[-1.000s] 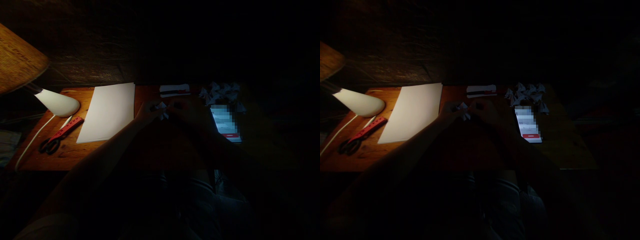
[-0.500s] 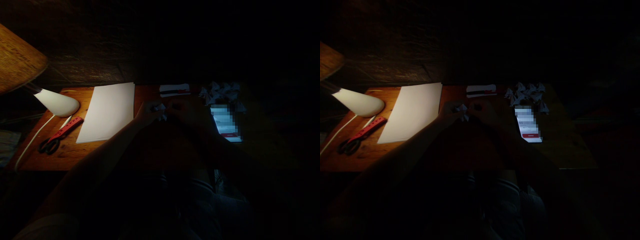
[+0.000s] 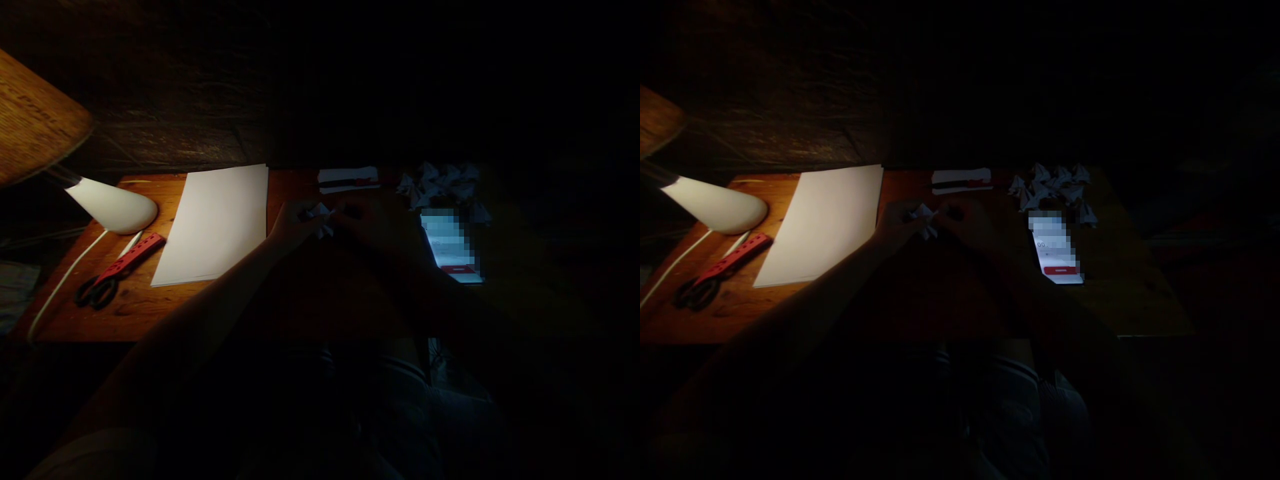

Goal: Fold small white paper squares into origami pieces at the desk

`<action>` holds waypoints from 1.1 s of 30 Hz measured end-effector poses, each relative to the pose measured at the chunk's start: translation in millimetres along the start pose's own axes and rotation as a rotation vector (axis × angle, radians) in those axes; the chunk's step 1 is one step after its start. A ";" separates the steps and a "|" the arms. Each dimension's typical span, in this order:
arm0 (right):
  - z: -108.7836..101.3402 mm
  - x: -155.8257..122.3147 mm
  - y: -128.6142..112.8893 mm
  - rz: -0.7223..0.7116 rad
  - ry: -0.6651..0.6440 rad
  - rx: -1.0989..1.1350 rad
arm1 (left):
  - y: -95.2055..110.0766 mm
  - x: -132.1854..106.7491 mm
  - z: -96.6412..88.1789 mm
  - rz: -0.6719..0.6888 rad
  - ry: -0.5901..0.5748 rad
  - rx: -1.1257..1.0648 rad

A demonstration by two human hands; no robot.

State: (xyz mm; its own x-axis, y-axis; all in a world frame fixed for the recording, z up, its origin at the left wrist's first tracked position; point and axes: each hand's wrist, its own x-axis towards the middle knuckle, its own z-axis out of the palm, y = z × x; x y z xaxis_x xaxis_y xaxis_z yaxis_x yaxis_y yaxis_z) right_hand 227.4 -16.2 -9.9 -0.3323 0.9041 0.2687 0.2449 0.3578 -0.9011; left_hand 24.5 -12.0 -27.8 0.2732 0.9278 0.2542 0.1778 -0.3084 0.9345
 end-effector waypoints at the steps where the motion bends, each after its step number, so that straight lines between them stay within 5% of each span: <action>1: -1.0 -0.5 -1.4 -0.011 0.000 -0.008 | -0.2 0.2 -0.1 -0.004 0.002 0.005; 23: 0.6 -1.6 4.5 -0.046 -0.085 -0.046 | 1.1 -0.7 -5.3 0.039 -0.119 -0.007; 33: -0.2 1.5 3.2 -0.027 0.011 0.052 | -6.7 2.4 -3.6 -0.003 -0.046 -0.057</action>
State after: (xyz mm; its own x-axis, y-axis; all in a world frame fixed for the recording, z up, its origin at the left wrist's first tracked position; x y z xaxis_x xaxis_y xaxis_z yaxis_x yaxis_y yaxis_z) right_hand 227.8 -13.6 -12.3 -0.3284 0.8969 0.2962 0.1886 0.3696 -0.9099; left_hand 20.5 -6.9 -32.6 0.3159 0.9178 0.2406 0.1253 -0.2917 0.9483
